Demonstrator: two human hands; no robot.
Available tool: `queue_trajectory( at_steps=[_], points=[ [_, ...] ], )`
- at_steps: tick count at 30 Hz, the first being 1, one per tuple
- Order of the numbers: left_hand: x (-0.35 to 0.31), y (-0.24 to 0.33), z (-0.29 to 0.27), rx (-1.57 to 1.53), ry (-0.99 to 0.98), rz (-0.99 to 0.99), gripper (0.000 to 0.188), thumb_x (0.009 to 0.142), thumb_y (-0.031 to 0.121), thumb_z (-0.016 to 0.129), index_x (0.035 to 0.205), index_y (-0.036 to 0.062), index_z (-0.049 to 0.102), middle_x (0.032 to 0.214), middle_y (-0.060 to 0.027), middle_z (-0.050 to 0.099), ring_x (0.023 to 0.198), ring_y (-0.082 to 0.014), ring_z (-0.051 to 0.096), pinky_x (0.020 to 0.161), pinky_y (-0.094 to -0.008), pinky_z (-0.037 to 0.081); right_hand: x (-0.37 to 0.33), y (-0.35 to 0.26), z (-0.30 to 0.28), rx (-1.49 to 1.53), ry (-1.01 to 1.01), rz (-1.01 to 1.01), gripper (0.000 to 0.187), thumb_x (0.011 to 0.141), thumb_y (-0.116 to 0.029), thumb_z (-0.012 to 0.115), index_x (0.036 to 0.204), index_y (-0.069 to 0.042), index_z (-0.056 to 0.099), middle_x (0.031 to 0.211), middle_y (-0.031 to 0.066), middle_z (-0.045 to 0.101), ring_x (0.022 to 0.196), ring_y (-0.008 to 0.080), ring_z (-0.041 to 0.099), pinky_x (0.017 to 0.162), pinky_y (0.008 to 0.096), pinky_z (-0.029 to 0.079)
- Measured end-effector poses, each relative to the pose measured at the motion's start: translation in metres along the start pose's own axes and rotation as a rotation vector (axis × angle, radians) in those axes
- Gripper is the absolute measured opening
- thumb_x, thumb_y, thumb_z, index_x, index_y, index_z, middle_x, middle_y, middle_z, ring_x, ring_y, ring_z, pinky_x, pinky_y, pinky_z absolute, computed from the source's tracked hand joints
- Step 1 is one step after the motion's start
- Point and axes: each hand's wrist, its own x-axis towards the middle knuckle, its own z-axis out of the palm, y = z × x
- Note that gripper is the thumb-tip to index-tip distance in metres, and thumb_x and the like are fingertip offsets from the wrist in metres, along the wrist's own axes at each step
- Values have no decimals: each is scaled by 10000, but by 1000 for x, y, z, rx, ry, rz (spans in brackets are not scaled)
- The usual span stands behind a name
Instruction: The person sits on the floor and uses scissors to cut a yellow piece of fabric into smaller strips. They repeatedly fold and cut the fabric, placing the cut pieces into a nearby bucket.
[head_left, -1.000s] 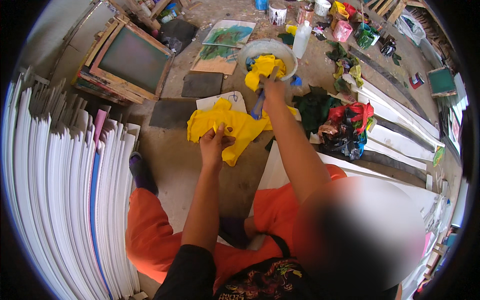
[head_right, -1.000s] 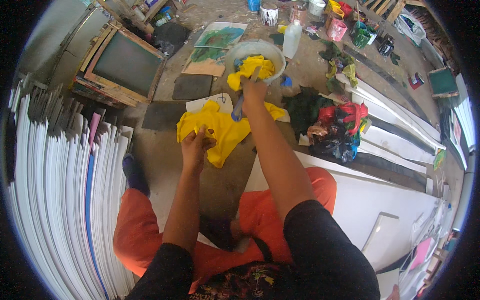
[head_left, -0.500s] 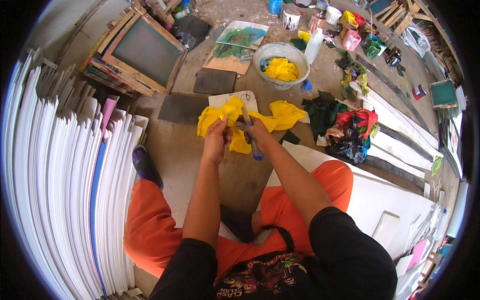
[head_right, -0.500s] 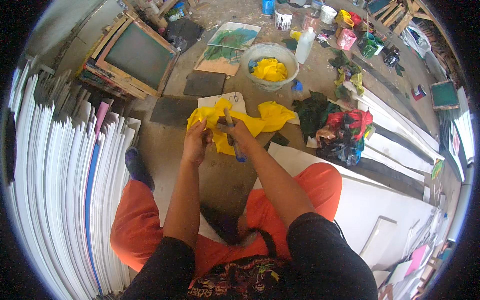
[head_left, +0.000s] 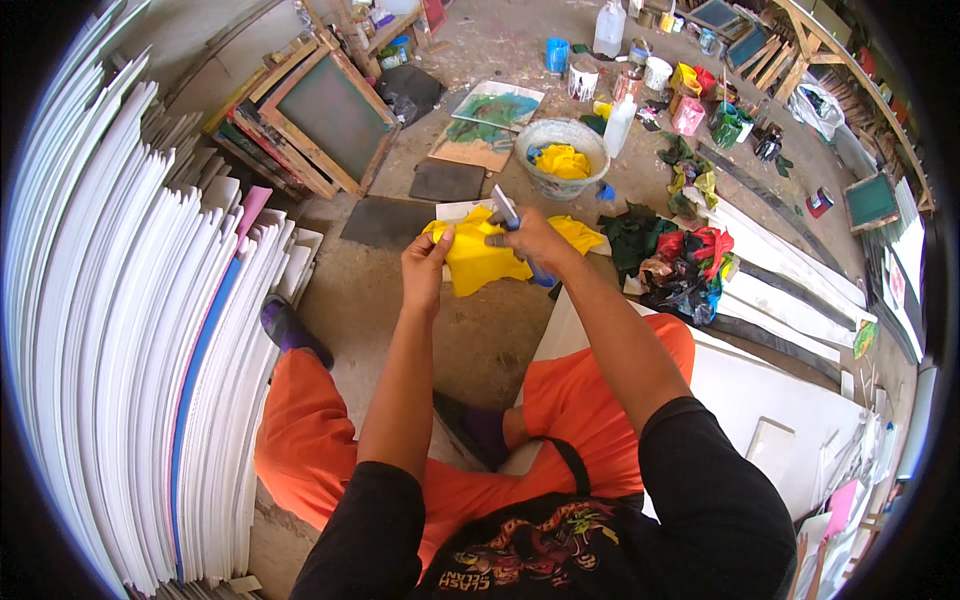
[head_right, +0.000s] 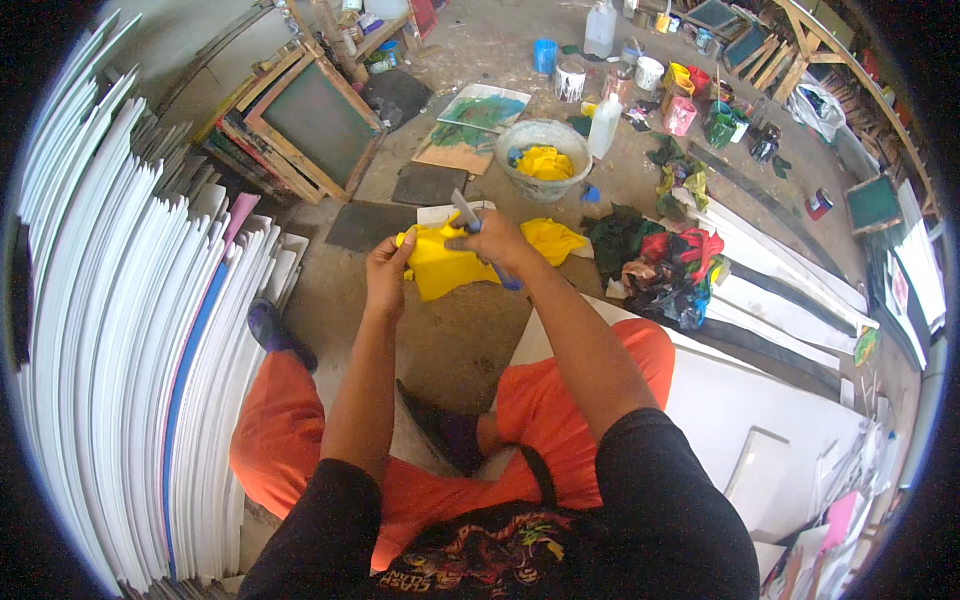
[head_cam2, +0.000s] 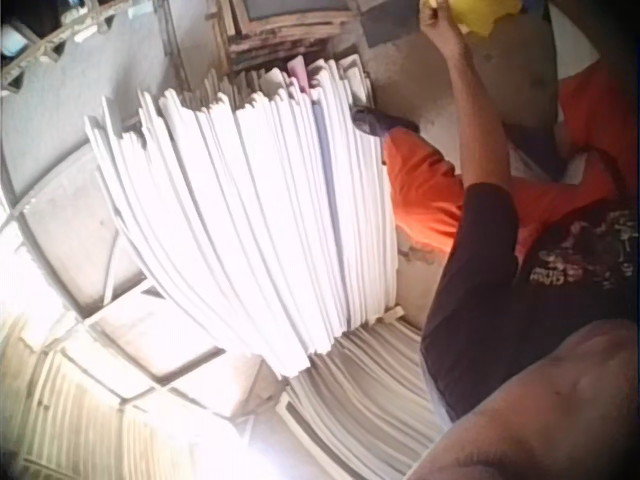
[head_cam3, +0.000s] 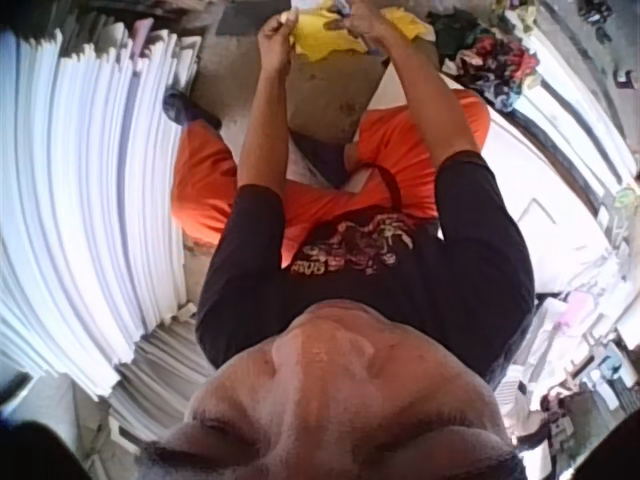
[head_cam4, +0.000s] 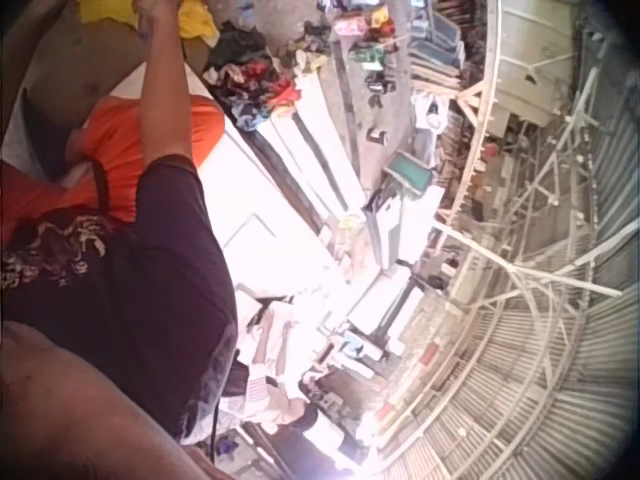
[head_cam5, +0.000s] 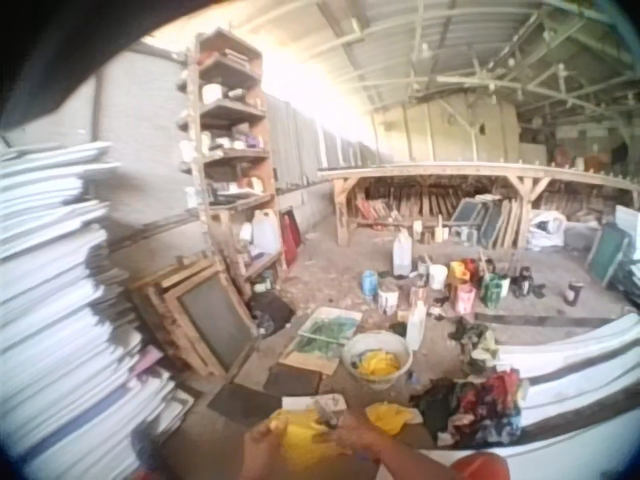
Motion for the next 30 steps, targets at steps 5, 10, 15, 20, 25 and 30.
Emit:
queue_trajectory(
  at_steps=[5, 10, 15, 20, 25, 30],
  points=[
    [1, -3, -16, -19, 73, 127, 221, 984, 223, 641, 854, 45, 638, 762, 54, 582, 692, -36, 475, 657, -196, 400, -4, 30, 11, -185, -120, 73, 543, 714, -295, 873, 1110, 5, 655, 836, 75, 660, 697, 173, 593, 616, 320, 455],
    [10, -30, -39, -33, 233, 187, 227, 1014, 262, 588, 902, 66, 615, 813, 28, 612, 703, -47, 517, 667, -216, 437, 6, 41, 7, -128, -139, 218, 433, 751, -252, 851, 1044, -2, 653, 812, 47, 634, 631, 123, 555, 525, 283, 413],
    [8, -36, -45, -130, 282, 122, 232, 1028, 270, 560, 935, 63, 605, 822, 14, 607, 713, -59, 528, 677, -224, 451, 18, 31, -1, -183, 32, 196, 477, 763, -285, 844, 1077, 18, 652, 887, 94, 662, 745, 197, 609, 654, 334, 473],
    [6, 3, -23, -365, 271, 152, 241, 1030, 323, 548, 966, 96, 596, 789, 24, 591, 648, -59, 525, 587, -223, 444, 21, -29, -9, -326, 248, -78, 425, 758, -197, 848, 1057, 29, 648, 923, 81, 683, 810, 163, 635, 694, 296, 507],
    [5, 21, -31, -262, 271, 179, 224, 1022, 330, 559, 970, 118, 611, 719, 50, 573, 510, -14, 406, 446, -203, 314, 27, -20, -12, -379, 74, -127, 509, 740, -286, 852, 1126, -11, 667, 962, 127, 713, 857, 235, 652, 787, 352, 498],
    [5, -19, -60, -161, 292, 71, 223, 1012, 312, 581, 992, 99, 642, 727, 39, 571, 513, -33, 407, 473, -217, 332, 9, 49, 17, -550, -265, 87, 589, 696, -225, 839, 1197, 7, 635, 1075, 146, 710, 965, 280, 668, 892, 371, 494]
  ],
)
